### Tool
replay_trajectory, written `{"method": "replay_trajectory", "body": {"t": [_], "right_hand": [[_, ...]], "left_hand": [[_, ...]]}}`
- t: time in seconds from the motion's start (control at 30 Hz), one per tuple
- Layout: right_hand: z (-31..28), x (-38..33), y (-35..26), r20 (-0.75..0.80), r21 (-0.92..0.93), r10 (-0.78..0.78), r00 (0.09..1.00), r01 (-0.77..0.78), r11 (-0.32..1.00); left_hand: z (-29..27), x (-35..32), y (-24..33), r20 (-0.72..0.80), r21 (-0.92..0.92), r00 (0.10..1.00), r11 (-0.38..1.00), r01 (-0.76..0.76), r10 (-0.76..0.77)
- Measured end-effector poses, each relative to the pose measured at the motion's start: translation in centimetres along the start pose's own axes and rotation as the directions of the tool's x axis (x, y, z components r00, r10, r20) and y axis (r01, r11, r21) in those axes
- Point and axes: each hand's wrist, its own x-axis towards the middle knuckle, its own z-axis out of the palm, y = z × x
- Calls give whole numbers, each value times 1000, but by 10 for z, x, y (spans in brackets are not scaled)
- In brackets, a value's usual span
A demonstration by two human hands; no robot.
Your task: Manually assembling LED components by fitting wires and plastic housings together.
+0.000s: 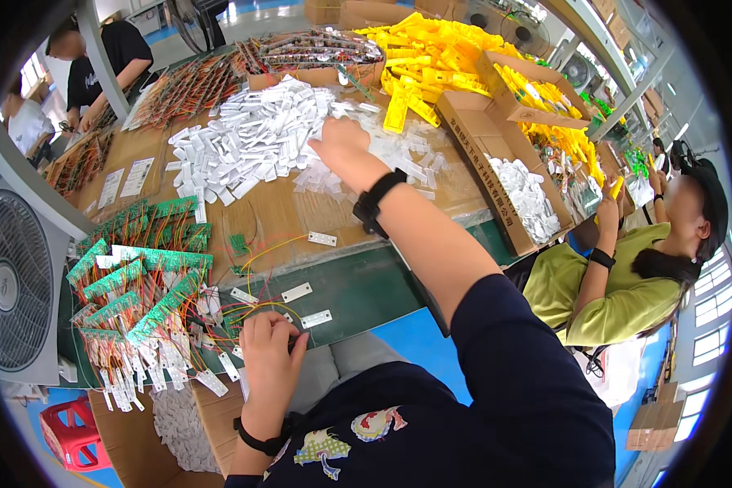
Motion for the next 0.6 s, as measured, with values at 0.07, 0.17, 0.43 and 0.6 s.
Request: {"method": "replay_trajectory", "body": {"t": [0.07,0.17,0.43,0.6], "right_hand": [[16,15,-1,111,-152,166,980,-148,977],[28,23,13,-36,-201,136,990,-140,970],[18,14,15,64,92,67,996,-73,993],[43,48,19,38,-21,160,986,-159,987]], "left_hand": [[1,0,0,-8,-17,1000,1000,5,-5],[-3,3,5,-46,-73,999,997,5,-9],[-12,-1,-2,-91,-503,948,836,220,-305],[-15,5,-8,-5,-683,917,671,288,-398]]}}
